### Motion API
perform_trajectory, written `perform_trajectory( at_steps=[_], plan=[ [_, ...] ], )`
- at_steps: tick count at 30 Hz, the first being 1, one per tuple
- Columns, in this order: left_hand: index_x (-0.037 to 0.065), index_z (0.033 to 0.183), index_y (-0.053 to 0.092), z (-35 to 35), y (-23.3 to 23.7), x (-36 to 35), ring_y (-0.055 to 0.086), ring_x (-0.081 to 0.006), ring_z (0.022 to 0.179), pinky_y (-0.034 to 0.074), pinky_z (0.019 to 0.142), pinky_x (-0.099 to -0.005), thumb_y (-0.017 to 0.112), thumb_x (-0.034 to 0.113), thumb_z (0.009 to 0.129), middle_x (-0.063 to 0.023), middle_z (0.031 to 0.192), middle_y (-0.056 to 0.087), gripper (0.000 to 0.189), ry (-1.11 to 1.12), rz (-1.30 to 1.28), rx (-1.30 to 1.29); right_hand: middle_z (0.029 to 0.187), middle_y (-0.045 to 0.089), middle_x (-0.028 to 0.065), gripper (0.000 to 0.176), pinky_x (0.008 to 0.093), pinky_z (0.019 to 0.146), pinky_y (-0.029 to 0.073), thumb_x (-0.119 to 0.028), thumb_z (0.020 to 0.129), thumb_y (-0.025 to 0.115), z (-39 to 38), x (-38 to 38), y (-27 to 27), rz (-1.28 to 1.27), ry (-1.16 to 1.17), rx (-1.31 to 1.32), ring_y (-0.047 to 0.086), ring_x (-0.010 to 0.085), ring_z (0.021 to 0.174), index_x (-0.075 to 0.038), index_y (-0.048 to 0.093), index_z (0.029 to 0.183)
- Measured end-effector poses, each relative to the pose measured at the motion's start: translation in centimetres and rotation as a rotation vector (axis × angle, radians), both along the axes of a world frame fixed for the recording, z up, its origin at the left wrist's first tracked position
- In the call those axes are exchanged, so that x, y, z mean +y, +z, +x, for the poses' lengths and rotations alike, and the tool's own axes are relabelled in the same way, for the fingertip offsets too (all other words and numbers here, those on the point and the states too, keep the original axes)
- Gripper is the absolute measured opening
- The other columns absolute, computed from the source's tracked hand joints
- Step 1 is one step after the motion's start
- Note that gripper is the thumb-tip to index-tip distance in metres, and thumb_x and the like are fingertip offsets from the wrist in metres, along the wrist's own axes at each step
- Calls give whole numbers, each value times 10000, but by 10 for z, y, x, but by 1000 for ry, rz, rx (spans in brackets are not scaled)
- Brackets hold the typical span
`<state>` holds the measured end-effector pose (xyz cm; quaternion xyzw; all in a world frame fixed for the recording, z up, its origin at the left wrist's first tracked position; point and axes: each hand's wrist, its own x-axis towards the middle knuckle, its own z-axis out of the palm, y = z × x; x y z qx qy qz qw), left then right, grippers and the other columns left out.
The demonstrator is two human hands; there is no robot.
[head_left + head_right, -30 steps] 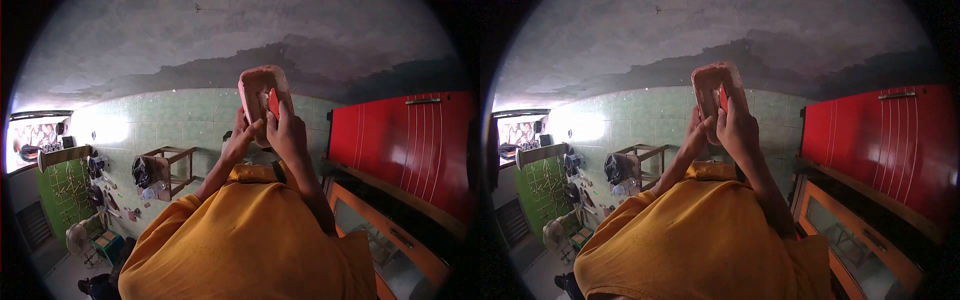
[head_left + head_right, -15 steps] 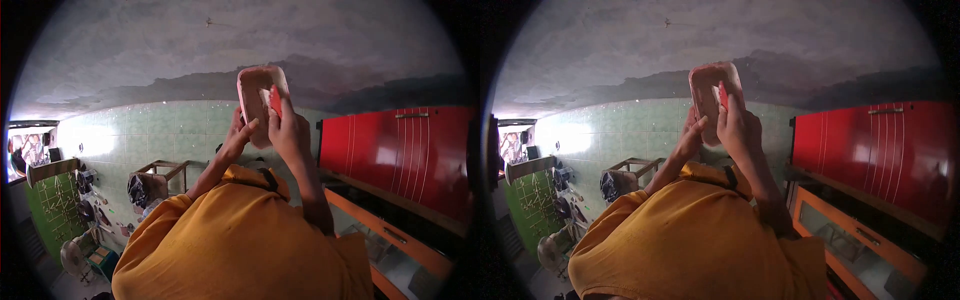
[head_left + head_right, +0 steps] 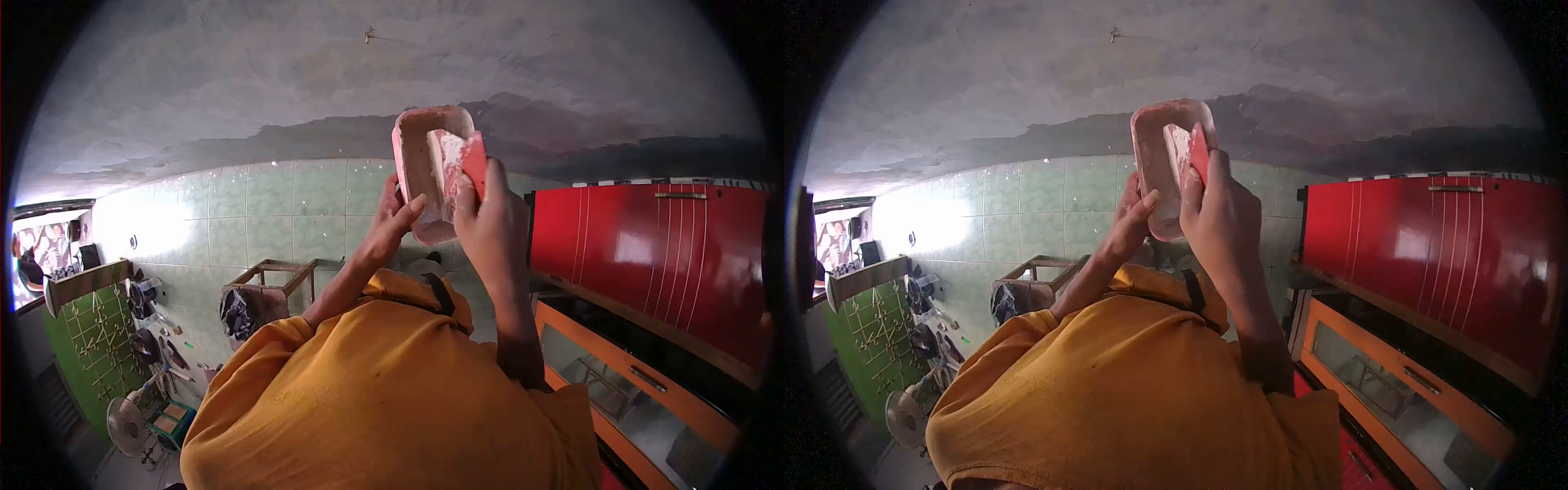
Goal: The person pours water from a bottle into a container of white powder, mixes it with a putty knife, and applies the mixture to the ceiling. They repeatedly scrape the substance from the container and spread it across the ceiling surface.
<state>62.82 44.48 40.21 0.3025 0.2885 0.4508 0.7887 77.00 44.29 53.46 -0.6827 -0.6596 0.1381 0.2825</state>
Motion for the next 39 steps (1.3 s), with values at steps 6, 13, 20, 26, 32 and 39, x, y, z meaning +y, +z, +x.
perform_trajectory(
  at_steps=[6, 13, 20, 26, 32, 39],
  plan=[
    [31, 1528, 188, -17, 2, -20, 483, -231, 1309, 400, 1094, -373, 702, 399, 919, -155, 1432, 465, 877, 20, -28, -16, 854, 688, 248, 304, 530, 632, 542, -196, 961, 595, -17, -16, -19, -200, -45, -41, 676, 450, 761, -32, 518, 1206],
    [28, 1517, 213, -30, -7, -89, 454, -249, 1350, 376, 1127, -398, 704, 367, 903, -166, 1462, 443, 856, 136, -80, -5, 1021, 669, 155, 331, 455, 645, 563, -222, 930, 645, -20, -75, -36, -14, 0, -87, 696, 360, 847, -71, 535, 1204],
    [33, 1524, 240, -57, -38, -191, 436, -250, 1370, 379, 1137, -419, 672, 302, 875, -143, 1482, 413, 824, 271, -207, -77, 1045, 608, 90, 272, 308, 756, 521, -234, 987, 635, -6, -147, -82, -185, -14, 419, 621, 169, 914, -40, 603, 1175],
    [30, 1530, 263, -108, -52, -255, 439, -242, 1375, 369, 1143, -412, 649, 282, 866, -134, 1484, 429, 808, 349, -282, -54, 1055, 610, 32, 253, 283, 685, 515, -170, 1024, 560, -24, -203, -162, -470, -83, 956, 597, 116, 846, -24, 586, 1229],
    [16, 1537, 292, -198, -58, -306, 440, -227, 1377, 355, 1144, -386, 656, 260, 847, -128, 1482, 459, 818, 318, -226, 91, 1142, 651, 41, 295, 326, 768, 540, -203, 1017, 566, -108, -279, -263, -453, 250, 641, 657, 179, 897, -74, 573, 1282],
    [1, 1543, 287, -304, -59, -397, 447, -236, 1378, 343, 1152, -383, 676, 290, 793, -138, 1482, 465, 893, 321, -296, 114, 1284, 614, 101, 497, 431, 977, 526, -440, 1077, 376, -248, -385, -332, -1167, -147, 1828, 625, 259, 1116, -102, 494, 1422]
  ],
)
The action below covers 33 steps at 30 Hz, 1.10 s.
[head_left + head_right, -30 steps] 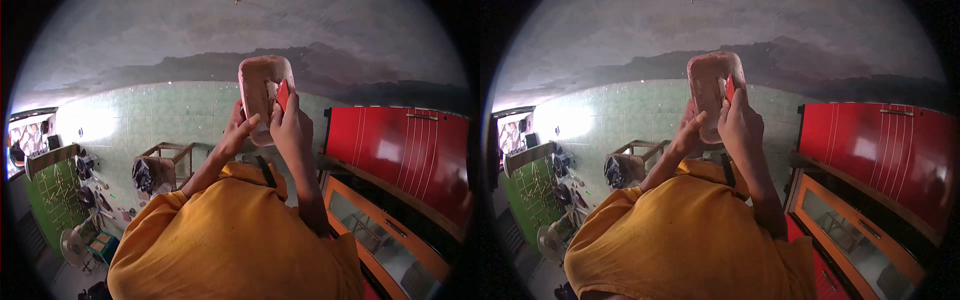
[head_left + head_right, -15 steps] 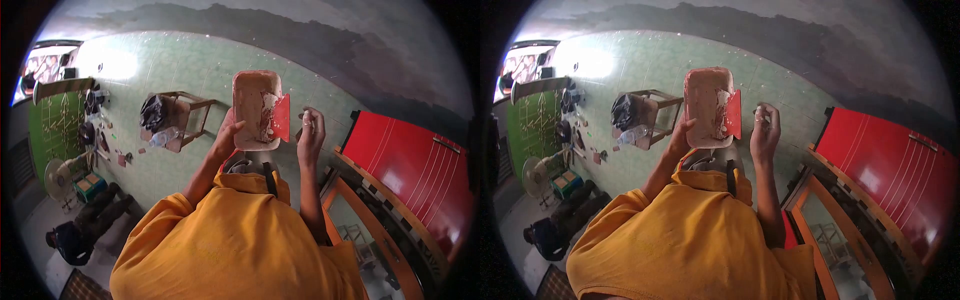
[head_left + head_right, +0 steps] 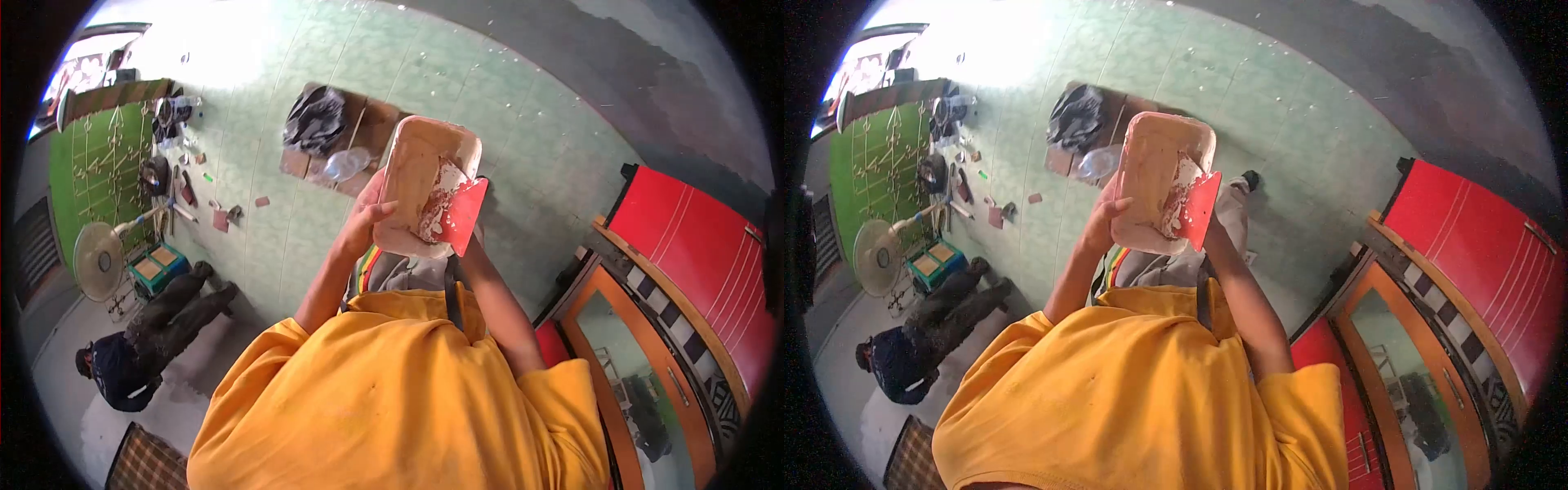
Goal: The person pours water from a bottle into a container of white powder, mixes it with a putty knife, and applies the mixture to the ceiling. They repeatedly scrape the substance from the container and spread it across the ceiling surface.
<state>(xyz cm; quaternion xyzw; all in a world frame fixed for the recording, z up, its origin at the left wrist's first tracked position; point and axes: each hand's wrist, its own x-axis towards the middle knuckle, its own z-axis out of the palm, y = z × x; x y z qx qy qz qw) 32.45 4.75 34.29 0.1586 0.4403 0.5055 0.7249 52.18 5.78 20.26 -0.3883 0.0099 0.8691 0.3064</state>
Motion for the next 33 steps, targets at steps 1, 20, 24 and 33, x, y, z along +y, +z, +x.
perform_trajectory(
  at_steps=[1, 20, 24, 33],
  plan=[
    [2, 1543, 297, -13, 7, -10, 428, -237, 1396, 324, 1165, -382, 675, 295, 776, -135, 1502, 449, 904, 11, -19, 9, 1283, 614, 103, 492, 431, 976, 525, -430, 1063, 399, -15, -6, 2, 15, 67, -26, 625, 262, 1117, -98, 496, 1414],
    [-16, 1563, 248, -152, -9, -72, 433, -268, 1404, 341, 1165, -399, 617, 302, 828, -174, 1521, 429, 882, 210, -34, 152, 1240, 613, 162, 659, 426, 941, 520, -203, 758, 851, -163, 14, -20, 1302, -13, -1098, 636, 325, 1092, -25, 499, 1286],
    [-10, 1549, 278, -143, -12, -56, 444, -263, 1394, 343, 1164, -404, 594, 276, 855, -164, 1504, 449, 815, 170, 27, 96, 1220, 593, 190, 803, 410, 904, 539, -152, 724, 883, -100, 8, 43, 1378, -140, -1164, 653, 310, 1036, -20, 380, 1336],
    [1, 1554, 246, -76, 12, -12, 419, -254, 1411, 336, 1174, -417, 585, 258, 875, -145, 1522, 416, 802, 32, 174, -75, 1206, 631, 189, 842, 434, 875, 536, -261, 706, 892, -12, -39, 215, 1530, 89, -1369, 661, 346, 995, -19, 446, 1377]
  ],
)
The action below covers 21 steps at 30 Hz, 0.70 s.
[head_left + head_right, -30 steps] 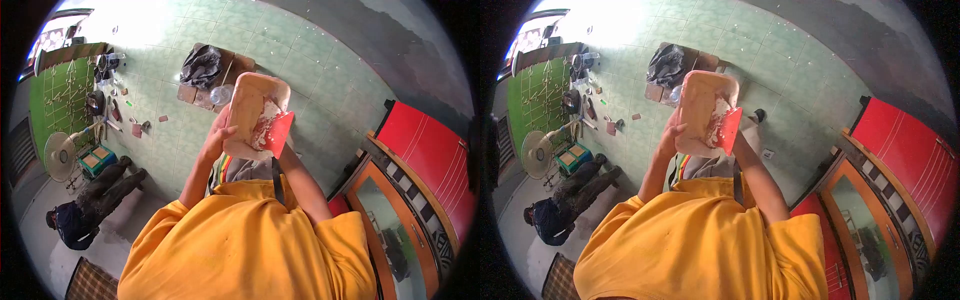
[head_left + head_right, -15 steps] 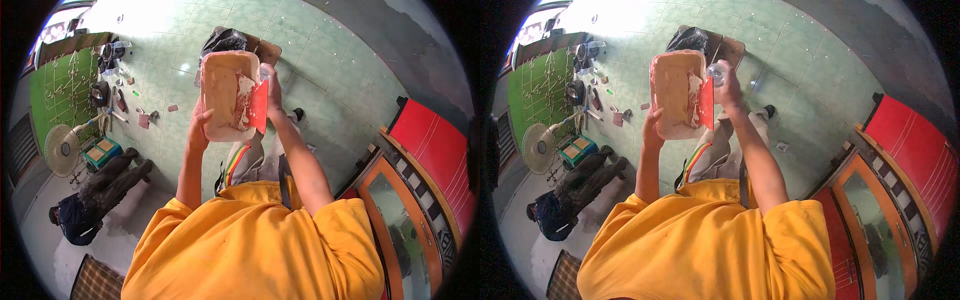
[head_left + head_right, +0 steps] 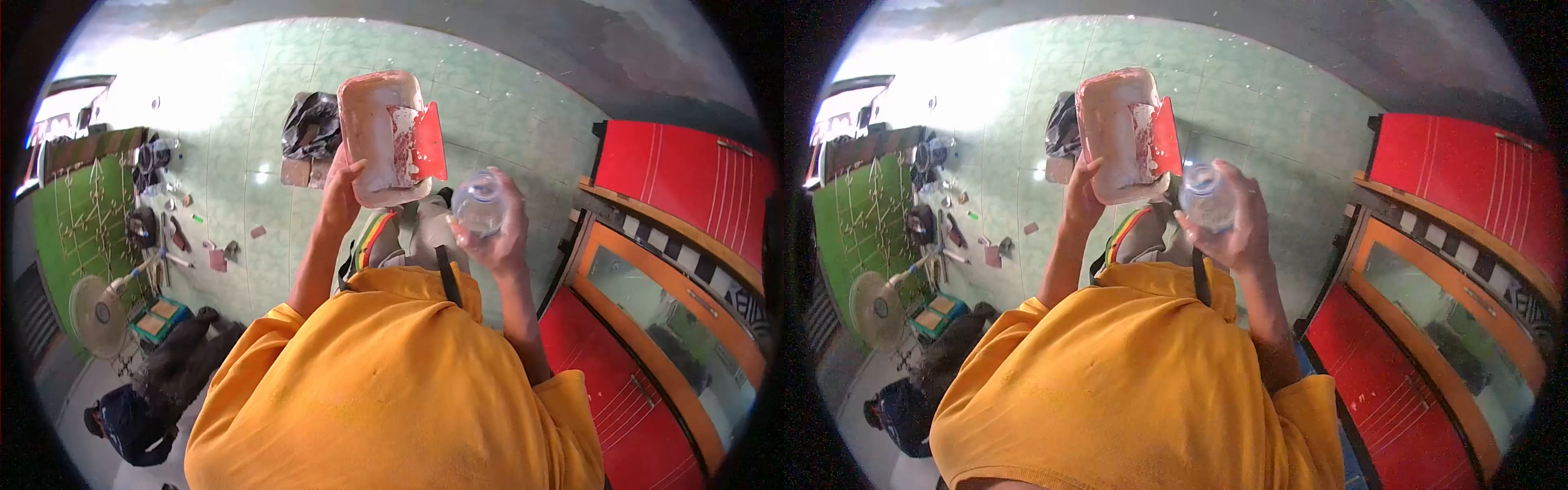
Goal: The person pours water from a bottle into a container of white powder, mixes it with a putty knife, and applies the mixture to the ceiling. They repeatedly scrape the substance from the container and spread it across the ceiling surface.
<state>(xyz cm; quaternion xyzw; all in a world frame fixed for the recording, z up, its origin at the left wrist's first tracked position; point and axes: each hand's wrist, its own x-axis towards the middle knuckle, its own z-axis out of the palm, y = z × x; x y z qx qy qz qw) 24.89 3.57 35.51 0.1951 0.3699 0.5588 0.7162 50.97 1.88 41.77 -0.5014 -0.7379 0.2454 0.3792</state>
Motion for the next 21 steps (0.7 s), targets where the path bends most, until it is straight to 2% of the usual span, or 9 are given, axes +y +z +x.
perform_trajectory(
  at_steps=[2, 6, 15, 18, 21],
  plan=[
    [7, 1550, 246, 16, 9, 5, 410, -252, 1415, 336, 1175, -420, 603, 256, 869, -140, 1521, 409, 808, -12, 47, -35, 1186, 652, 176, 809, 447, 868, 535, -302, 722, 868, -12, -3, 35, -55, 33, -72, 659, 363, 992, -28, 487, 1381],
    [14, 1529, 278, 35, 13, 6, 435, -242, 1385, 346, 1161, -414, 617, 240, 860, -141, 1488, 434, 783, -65, 75, -54, 1154, 679, 171, 755, 459, 851, 537, -343, 779, 809, -22, -11, 64, -321, 7, -160, 664, 369, 988, -79, 479, 1405],
    [21, 1519, 288, 57, 17, 1, 456, -231, 1354, 357, 1140, -394, 610, 211, 861, -135, 1456, 452, 757, -78, 65, -101, 976, 703, 205, 714, 489, 783, 547, -365, 784, 774, -22, -17, 82, -489, -95, -294, 691, 398, 899, -114, 478, 1383],
    [21, 1515, 292, 58, 20, -1, 457, -225, 1350, 357, 1139, -385, 615, 204, 858, -128, 1445, 459, 754, -98, 48, -108, 949, 704, 204, 714, 493, 767, 550, -375, 777, 772, -22, -19, 79, -462, -107, -301, 694, 404, 880, -123, 480, 1378],
    [48, 1566, 224, 57, 13, -3, 444, -278, 1388, 379, 1145, -458, 571, 268, 911, -156, 1519, 404, 774, -145, 53, -54, 944, 706, 205, 720, 495, 759, 551, -384, 770, 772, -24, -21, 80, -529, -126, -332, 696, 407, 870, -132, 481, 1378]
  ],
)
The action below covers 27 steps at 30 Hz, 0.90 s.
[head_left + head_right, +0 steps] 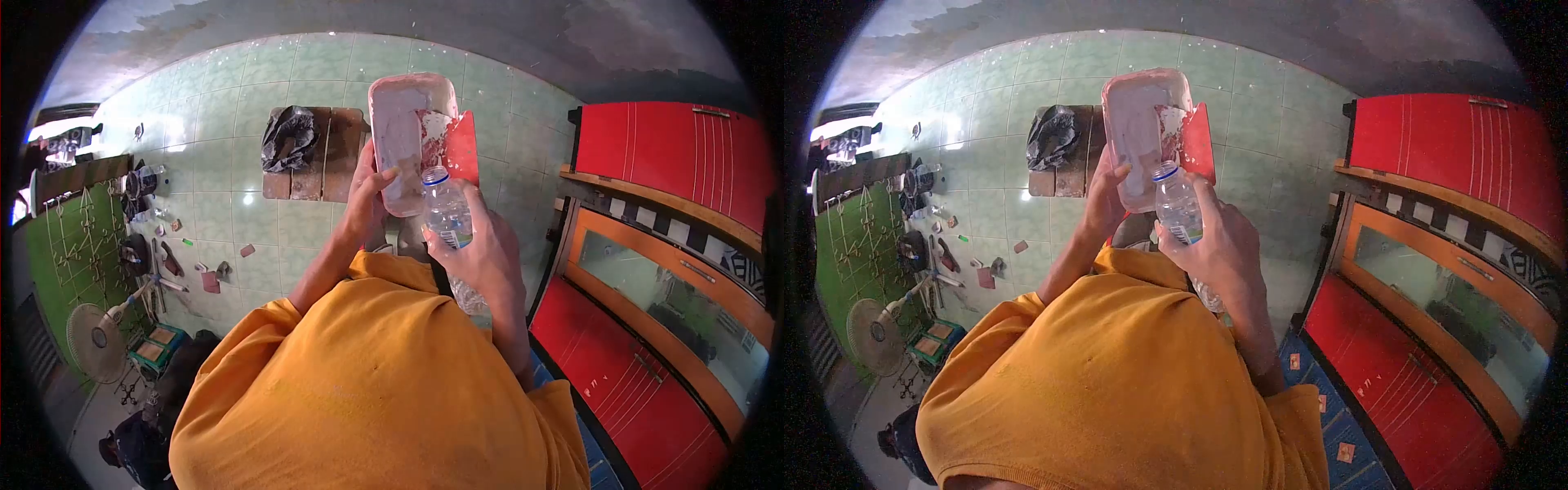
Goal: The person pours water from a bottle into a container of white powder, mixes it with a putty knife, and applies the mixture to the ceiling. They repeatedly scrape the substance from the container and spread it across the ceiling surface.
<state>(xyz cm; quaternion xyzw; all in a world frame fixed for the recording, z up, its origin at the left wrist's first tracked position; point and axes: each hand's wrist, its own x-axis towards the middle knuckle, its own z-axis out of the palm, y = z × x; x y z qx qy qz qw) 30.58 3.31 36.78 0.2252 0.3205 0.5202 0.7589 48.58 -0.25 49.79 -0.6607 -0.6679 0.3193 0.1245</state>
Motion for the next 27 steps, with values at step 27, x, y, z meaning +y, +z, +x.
perform_trajectory(
  at_steps=[27],
  plan=[
    [49, 1548, 256, 4, 1, -4, 456, -254, 1363, 392, 1127, -424, 593, 261, 871, -130, 1483, 439, 786, -102, 5, 22, 1061, 723, 189, 710, 494, 786, 553, -387, 760, 781, -7, -16, 7, -91, -131, -82, 692, 425, 948, -118, 510, 1359]
  ],
)
